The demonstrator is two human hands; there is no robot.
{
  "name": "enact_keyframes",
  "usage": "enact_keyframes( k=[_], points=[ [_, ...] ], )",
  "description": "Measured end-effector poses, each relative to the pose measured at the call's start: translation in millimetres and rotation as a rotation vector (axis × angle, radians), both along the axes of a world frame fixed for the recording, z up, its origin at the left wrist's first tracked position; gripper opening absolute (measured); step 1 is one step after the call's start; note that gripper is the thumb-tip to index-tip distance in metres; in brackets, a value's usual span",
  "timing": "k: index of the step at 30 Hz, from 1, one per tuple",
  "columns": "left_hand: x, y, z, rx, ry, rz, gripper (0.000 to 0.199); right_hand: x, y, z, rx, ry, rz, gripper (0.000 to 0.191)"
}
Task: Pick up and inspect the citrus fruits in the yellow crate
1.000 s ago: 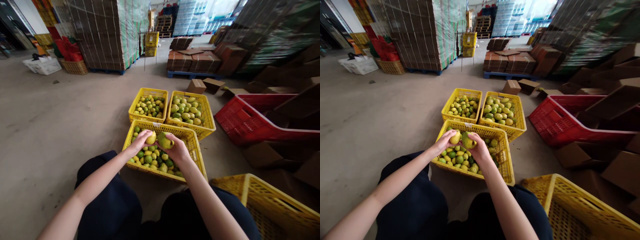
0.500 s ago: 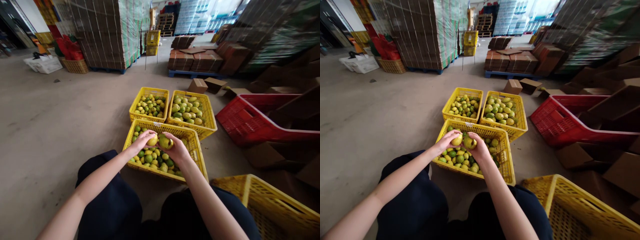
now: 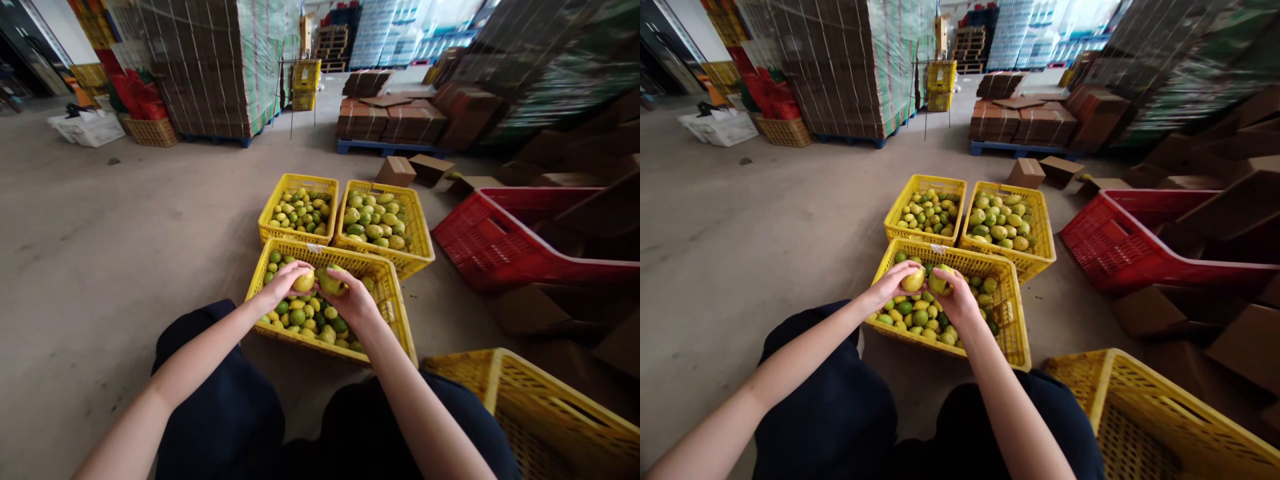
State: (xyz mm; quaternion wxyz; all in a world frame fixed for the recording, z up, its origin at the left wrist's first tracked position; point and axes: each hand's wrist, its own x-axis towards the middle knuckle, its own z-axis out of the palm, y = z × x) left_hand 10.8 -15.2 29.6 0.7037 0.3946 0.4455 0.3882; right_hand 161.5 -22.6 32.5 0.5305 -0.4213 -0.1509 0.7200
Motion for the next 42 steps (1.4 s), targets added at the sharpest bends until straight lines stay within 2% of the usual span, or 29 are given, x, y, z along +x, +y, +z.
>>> enact_keyframes(
  k=[3, 8, 16, 33, 42],
  points=[
    [-0.4, 0.0, -4.4, -0.003, 0.017, -0.012, 0.018, 0.2, 0.7, -0.4, 0.015, 0.000, -0.040, 0.022],
    [-1.2, -0.2, -4.2, -0.015, 0.017, -0.007, 0.016, 0.7, 1.1, 1.4, 0.064, 0.011, 0.053, 0.017],
    [-0.8, -0.1, 1.8, -0.040, 0.003, 0.012, 0.015, 1.1, 2.0, 4.5, -0.033, -0.031, 0.099, 0.004],
    [-1.4, 0.2, 1.1, -0.060, -0.040, 0.035, 0.012, 0.3, 2.5, -1.4, 0.071, -0.103, 0.076, 0.012],
    [2.1, 1.0, -0.5, -0.067, -0.006, 0.029, 0.013, 2.5, 5.4, 3.8, -0.041, -0.054, 0.083, 0.012]
  ],
)
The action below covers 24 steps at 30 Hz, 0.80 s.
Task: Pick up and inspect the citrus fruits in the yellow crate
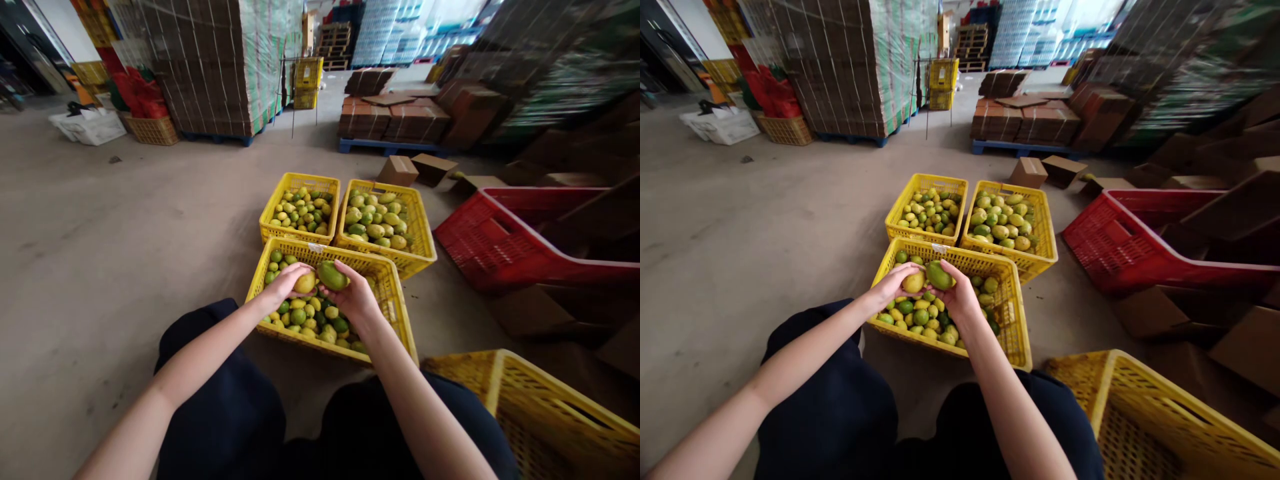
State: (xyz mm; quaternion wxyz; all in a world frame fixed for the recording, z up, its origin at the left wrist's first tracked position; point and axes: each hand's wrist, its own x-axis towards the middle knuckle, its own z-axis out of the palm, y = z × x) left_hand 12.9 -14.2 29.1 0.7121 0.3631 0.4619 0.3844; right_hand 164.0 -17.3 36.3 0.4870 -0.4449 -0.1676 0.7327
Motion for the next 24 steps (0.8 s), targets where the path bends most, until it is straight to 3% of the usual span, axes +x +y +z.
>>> enact_keyframes(
  k=[9, 14, 18, 24],
  points=[
    [-0.1, 3.1, -8.6, -0.065, -0.014, 0.053, 0.025, 2.2, -0.3, 1.0, -0.094, 0.072, 0.063, 0.033],
    [-3.5, 1.2, -4.2, -0.068, 0.095, -0.009, 0.039, -2.5, -0.9, 4.4, -0.007, 0.057, 0.011, 0.027],
    [-4.6, -2.7, 2.7, -0.023, 0.122, -0.092, 0.038, -5.4, -3.2, 5.7, 0.064, 0.047, 0.064, 0.024],
    [-5.8, -2.7, 4.4, -0.026, 0.059, -0.106, 0.035, -7.5, -5.1, 2.6, 0.055, 0.029, 0.113, 0.016]
  ],
)
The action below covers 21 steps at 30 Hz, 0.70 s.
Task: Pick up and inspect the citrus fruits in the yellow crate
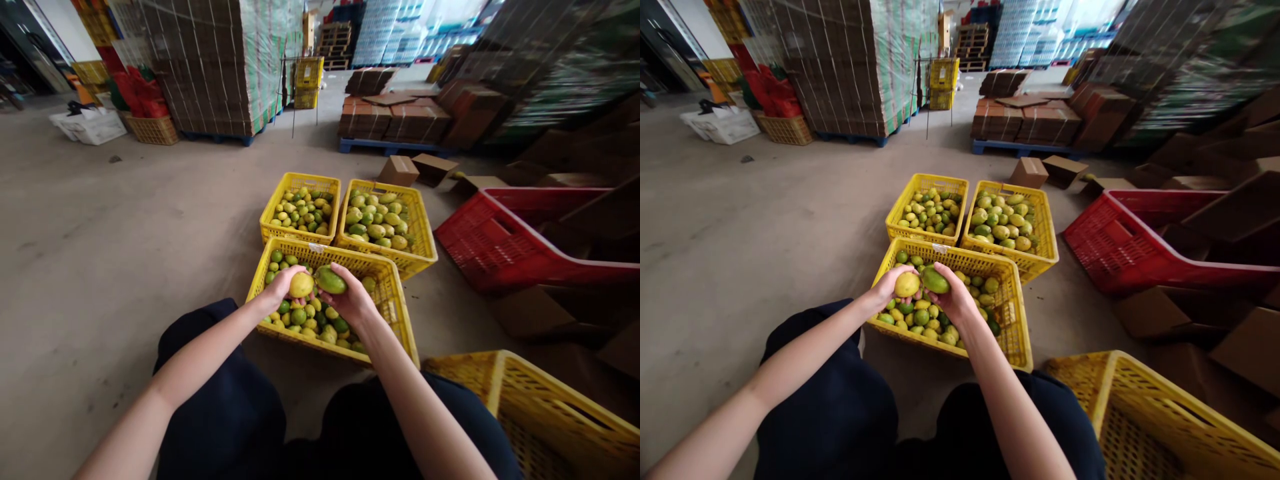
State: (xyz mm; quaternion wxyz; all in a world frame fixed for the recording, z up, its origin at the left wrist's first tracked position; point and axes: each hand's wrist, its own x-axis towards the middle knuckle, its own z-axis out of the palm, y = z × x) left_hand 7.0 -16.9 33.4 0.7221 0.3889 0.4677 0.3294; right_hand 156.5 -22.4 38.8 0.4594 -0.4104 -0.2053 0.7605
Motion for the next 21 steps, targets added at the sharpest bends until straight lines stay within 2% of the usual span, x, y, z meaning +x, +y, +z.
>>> enact_keyframes(
  k=[5, 14, 21],
  points=[
    [-0.6, 1.3, -3.0, 0.017, -0.037, -0.014, 0.037, 0.9, 1.5, -3.6, 0.029, -0.030, 0.025, 0.019],
    [0.5, -1.3, -4.2, 0.155, -0.073, -0.047, 0.029, 2.4, 1.8, -3.5, 0.071, -0.068, 0.056, 0.026],
    [2.4, 0.1, -2.1, 0.084, -0.030, 0.013, 0.026, 1.6, 0.9, -4.0, 0.090, -0.088, 0.041, 0.022]
  ],
)
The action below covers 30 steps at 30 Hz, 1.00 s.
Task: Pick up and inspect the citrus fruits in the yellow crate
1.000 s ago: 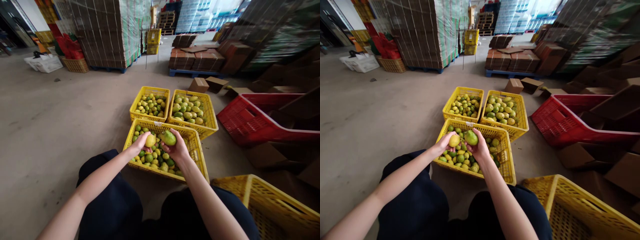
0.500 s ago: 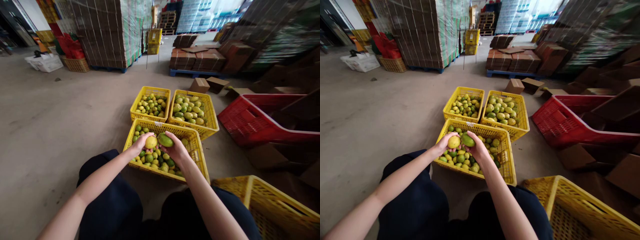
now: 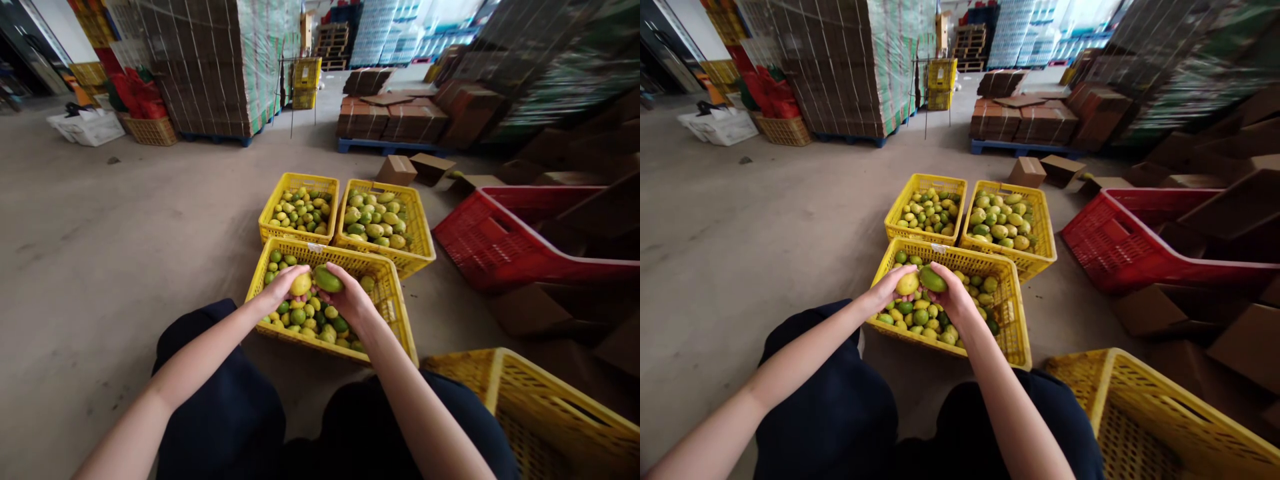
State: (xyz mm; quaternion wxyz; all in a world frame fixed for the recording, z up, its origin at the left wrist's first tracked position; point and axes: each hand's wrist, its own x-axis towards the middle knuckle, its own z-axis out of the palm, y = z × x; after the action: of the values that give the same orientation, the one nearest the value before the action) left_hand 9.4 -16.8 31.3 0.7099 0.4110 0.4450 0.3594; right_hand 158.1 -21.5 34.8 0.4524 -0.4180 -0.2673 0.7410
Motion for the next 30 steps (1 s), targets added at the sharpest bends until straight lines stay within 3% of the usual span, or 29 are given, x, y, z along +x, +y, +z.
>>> enact_keyframes(
  k=[15, 24, 30],
  points=[
    [0.3, 2.7, -6.3, -0.089, 0.024, 0.035, 0.028, -0.8, 2.0, -3.3, -0.058, -0.036, 0.007, 0.021],
    [0.0, -0.7, -1.2, 0.028, 0.011, -0.032, 0.027, -0.4, 0.3, 1.4, -0.042, -0.008, 0.018, 0.025],
    [0.1, 1.4, -6.3, -0.018, 0.001, -0.020, 0.027, -0.6, 0.4, 0.4, -0.072, 0.004, -0.006, 0.023]
  ],
)
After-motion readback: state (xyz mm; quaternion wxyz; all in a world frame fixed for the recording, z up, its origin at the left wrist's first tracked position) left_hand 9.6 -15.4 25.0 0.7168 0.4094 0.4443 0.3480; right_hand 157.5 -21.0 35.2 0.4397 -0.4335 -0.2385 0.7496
